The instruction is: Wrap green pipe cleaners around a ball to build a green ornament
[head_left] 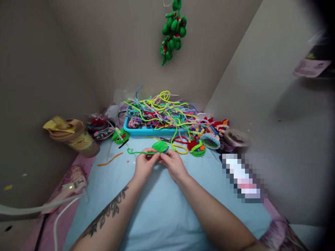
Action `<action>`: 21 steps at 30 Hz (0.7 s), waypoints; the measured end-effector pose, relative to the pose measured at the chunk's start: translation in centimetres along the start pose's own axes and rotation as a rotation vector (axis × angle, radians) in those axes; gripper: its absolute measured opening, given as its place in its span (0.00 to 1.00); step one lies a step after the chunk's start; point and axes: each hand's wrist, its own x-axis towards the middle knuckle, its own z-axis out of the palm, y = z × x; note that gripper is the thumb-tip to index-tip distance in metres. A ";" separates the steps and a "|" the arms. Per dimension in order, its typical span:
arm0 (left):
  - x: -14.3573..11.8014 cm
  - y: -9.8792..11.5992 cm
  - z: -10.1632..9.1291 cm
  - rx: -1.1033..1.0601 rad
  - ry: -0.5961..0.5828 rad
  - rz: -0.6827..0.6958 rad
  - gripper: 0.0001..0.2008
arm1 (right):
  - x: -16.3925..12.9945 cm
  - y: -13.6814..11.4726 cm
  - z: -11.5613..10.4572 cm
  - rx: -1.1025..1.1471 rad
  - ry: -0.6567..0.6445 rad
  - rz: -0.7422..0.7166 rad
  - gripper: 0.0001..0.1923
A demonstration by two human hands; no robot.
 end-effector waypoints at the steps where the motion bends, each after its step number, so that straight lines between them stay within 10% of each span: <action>1: 0.0 0.1 0.0 0.038 0.016 0.022 0.10 | 0.0 0.0 0.0 -0.025 0.011 -0.013 0.06; 12: -0.9 0.6 -0.2 0.361 0.105 0.354 0.03 | -0.6 0.5 0.7 -0.104 0.096 -0.065 0.10; 21: -0.5 -0.1 -0.1 0.450 0.183 0.338 0.07 | -0.3 0.9 1.0 -0.006 0.079 -0.077 0.11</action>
